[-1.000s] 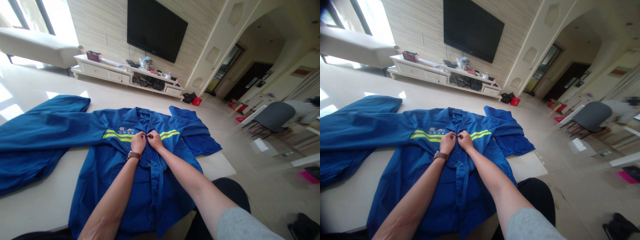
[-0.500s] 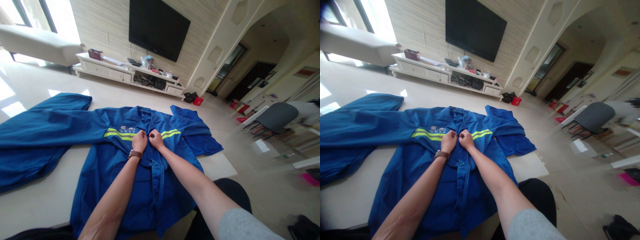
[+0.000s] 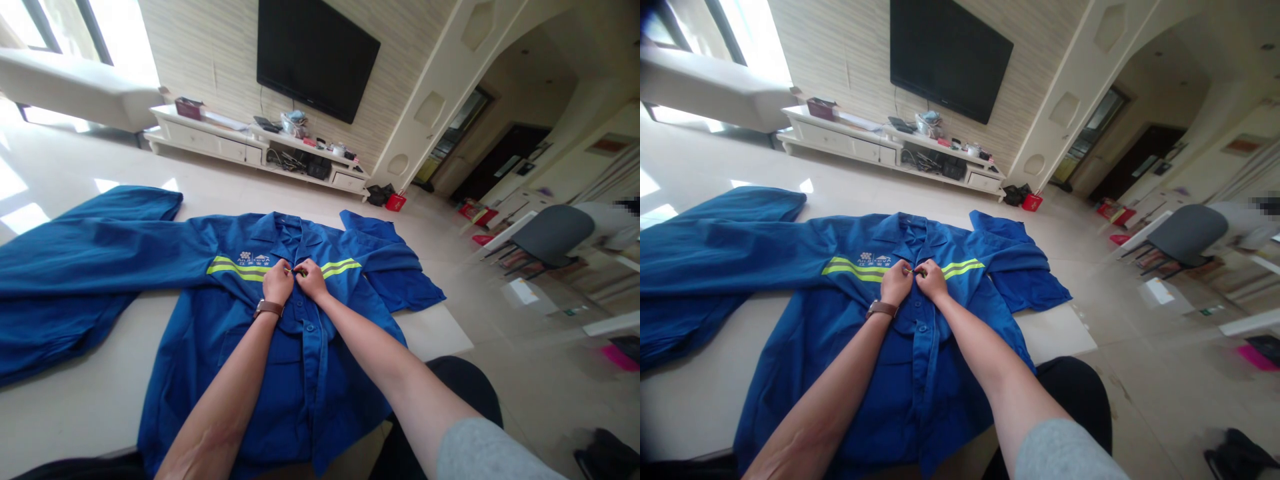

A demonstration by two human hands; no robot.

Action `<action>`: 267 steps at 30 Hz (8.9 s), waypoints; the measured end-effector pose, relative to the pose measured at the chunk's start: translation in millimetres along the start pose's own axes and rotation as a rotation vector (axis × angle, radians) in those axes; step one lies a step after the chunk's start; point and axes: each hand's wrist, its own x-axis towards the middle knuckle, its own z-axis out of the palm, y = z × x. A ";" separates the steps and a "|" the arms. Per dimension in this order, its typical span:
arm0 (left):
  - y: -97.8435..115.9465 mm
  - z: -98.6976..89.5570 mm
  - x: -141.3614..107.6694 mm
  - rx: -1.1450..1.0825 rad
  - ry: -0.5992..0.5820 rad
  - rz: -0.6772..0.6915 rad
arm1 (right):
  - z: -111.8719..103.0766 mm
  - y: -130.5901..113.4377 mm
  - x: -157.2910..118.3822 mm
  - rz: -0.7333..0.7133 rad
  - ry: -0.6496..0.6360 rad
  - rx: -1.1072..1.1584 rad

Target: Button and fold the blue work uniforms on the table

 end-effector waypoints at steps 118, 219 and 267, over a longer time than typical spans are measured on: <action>10.2 -11.2 -7.9 0.162 -0.033 0.032 | 3.0 2.3 3.6 0.076 0.007 -0.021; 11.2 -42.7 -233.2 -0.500 -0.562 -0.171 | -96.2 -93.8 -270.5 -0.079 -0.163 0.014; 18.4 -57.0 -224.0 -0.536 -0.190 -0.077 | -120.7 -117.7 -201.8 -0.031 -0.418 0.332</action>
